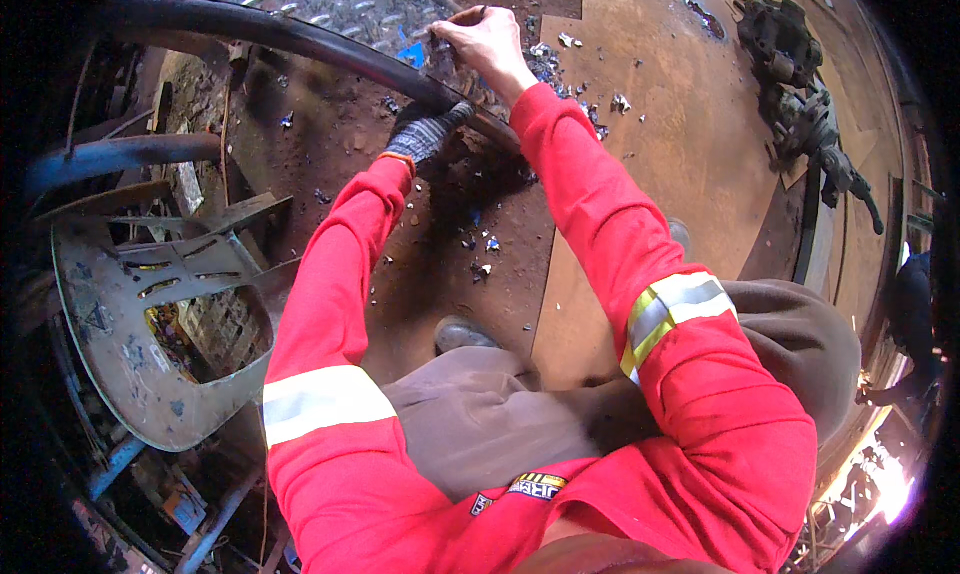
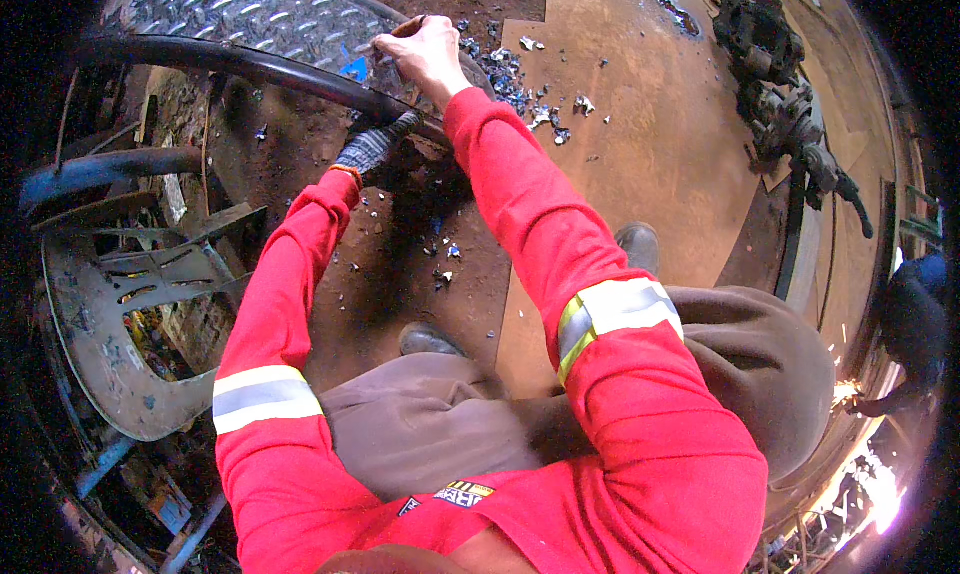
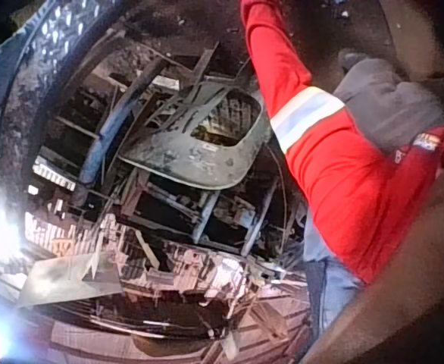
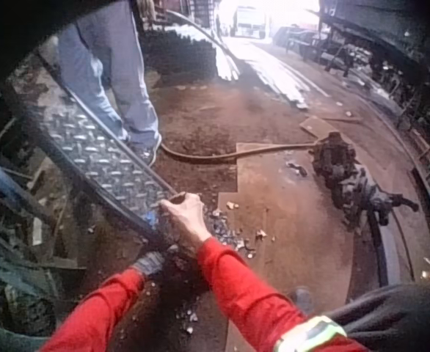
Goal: The person scrapes blue paint off a curved metal plate using a handheld tool. They repeatedly rub the tool along the surface to remove paint chips, which fall onto the floor.
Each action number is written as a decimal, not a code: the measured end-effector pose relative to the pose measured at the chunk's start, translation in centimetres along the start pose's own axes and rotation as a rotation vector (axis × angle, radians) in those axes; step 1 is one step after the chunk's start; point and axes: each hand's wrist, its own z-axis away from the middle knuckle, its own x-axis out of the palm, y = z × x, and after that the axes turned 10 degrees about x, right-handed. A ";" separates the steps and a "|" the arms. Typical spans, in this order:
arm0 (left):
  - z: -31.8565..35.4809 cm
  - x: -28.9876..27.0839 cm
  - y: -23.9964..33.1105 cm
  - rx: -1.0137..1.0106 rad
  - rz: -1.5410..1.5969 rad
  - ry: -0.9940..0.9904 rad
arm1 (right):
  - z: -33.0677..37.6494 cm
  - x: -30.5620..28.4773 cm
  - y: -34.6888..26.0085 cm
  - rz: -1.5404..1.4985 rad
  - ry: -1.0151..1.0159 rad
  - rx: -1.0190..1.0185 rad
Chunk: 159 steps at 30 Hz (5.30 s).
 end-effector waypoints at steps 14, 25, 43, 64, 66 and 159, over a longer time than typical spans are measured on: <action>-2.5 -0.8 -3.2 0.213 -0.396 -0.129 | -1.3 0.5 1.6 -0.093 0.056 -0.116; -3.0 -1.0 -3.4 0.227 -0.549 -0.166 | -0.7 0.4 0.5 0.227 0.106 -0.256; -2.5 -0.8 -3.1 0.258 -0.541 -0.140 | -0.4 0.4 1.1 0.207 0.096 -0.304; -2.2 -0.8 -3.2 0.207 -0.473 -0.131 | -1.6 0.3 2.0 0.216 0.098 -0.528; -2.2 -0.9 -3.0 0.183 -0.462 -0.151 | -1.5 0.0 2.1 0.269 0.082 -0.609; -7.1 -0.9 -9.9 0.696 -0.907 -0.194 | 5.0 2.7 -1.7 0.497 -0.063 -0.285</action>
